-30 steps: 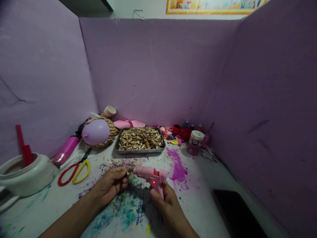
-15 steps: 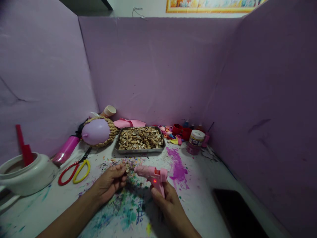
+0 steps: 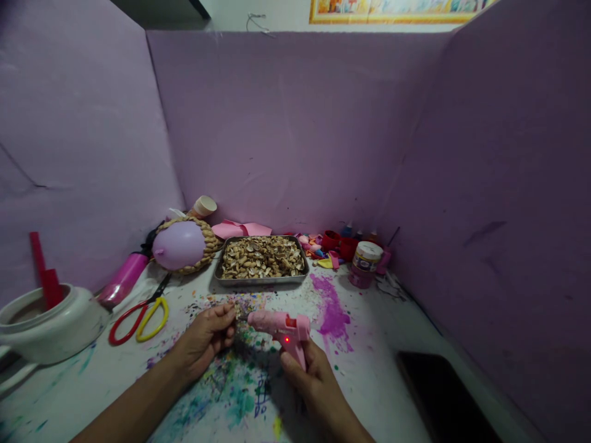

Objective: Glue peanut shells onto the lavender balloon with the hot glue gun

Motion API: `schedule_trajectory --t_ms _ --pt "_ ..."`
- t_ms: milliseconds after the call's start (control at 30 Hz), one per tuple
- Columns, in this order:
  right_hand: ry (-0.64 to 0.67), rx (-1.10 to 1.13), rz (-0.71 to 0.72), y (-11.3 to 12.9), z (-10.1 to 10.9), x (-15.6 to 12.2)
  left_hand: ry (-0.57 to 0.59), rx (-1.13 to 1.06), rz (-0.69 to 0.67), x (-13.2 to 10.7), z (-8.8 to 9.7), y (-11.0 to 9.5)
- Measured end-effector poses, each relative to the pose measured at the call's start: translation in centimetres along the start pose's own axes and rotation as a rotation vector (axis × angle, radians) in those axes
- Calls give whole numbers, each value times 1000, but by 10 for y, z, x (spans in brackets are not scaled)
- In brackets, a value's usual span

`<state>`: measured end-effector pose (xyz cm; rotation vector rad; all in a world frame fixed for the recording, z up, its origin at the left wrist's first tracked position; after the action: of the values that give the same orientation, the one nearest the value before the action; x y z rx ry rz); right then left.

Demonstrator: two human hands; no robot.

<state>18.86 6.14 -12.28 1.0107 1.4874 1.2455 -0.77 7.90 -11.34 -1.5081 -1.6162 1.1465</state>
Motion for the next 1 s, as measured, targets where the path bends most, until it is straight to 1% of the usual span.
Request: schedule_trajectory --t_ms 267,500,733,900,1000 --pt "4 -5 4 1 0 -2 -19 1 -21 1 0 0" --pt "15 0 25 8 -3 -4 -20 7 -33 1 0 -1" --pt "-36 -25 6 5 0 -3 -8 31 -57 2 0 -2" --pt "-49 -8 -11 3 0 -3 -4 56 -67 3 2 1" --pt "-47 5 4 3 0 -2 -5 73 -66 2 2 1"
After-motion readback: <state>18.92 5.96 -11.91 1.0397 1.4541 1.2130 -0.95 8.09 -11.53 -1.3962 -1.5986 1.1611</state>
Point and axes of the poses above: each hand's wrist, its own x-axis towards the middle knuckle, its own z-axis out of the back of the hand, y = z × x, the point moved 4 cm from there along x, towards the middle knuckle, and after that the axes turned 13 degrees about -z, right-handed, at the moved point
